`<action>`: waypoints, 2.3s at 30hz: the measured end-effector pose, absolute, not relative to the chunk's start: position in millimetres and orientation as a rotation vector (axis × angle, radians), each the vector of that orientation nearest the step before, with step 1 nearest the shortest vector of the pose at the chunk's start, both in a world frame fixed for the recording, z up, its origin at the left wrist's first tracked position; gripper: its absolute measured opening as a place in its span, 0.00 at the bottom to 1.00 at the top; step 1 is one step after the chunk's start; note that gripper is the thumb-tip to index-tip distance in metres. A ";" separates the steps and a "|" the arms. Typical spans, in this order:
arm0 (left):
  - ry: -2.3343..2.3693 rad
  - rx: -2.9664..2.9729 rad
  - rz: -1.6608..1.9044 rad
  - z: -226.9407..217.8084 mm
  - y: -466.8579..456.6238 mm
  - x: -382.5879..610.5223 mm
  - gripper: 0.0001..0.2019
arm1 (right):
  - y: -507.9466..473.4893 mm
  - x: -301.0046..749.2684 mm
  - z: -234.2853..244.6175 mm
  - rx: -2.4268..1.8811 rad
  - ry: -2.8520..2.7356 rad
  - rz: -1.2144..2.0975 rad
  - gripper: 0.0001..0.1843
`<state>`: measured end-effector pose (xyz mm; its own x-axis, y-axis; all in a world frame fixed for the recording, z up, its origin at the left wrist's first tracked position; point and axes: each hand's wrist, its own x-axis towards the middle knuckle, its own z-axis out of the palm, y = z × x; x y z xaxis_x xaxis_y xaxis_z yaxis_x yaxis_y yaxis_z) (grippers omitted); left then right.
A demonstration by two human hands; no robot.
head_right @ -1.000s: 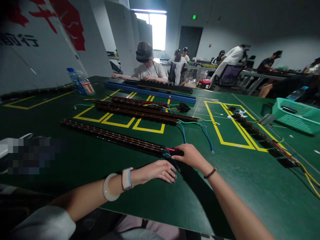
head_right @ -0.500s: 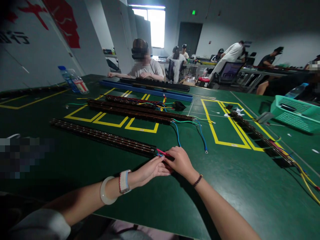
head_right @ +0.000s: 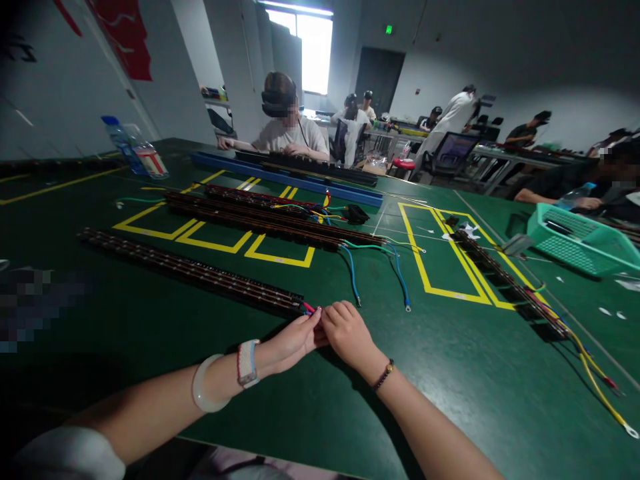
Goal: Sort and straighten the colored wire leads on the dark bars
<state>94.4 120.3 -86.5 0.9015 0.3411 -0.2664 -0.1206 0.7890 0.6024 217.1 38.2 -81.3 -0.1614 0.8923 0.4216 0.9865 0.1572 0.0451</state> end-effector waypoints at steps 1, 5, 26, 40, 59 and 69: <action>0.375 0.610 0.248 -87.1 121.1 93.5 0.10 | 38.8 216.8 -79.4 -1.825 -2.109 -0.371 0.12; 0.375 0.623 0.227 -88.7 122.9 91.4 0.12 | 40.7 222.5 -69.3 -1.811 -1.985 0.019 0.12; 0.397 0.744 0.106 -77.9 123.0 72.7 0.21 | 110.1 265.6 -21.9 -1.513 -3.068 -0.486 0.12; 0.389 0.740 0.157 -83.3 120.2 76.5 0.19 | 69.7 269.5 -62.2 -1.735 -2.310 -0.306 0.14; 0.573 1.193 -0.115 -64.2 132.6 65.7 0.22 | 47.6 259.9 -90.8 -1.812 -2.026 -0.282 0.18; 0.521 1.373 -0.145 -63.5 146.6 65.9 0.23 | 55.2 264.9 -85.6 -1.863 -2.038 -0.446 0.11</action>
<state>65.9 146.6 -63.5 0.8785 0.1995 -0.4340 0.3949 0.2080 0.8949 264.9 55.2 -85.6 -0.0803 0.8881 0.4525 0.9960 0.0897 0.0006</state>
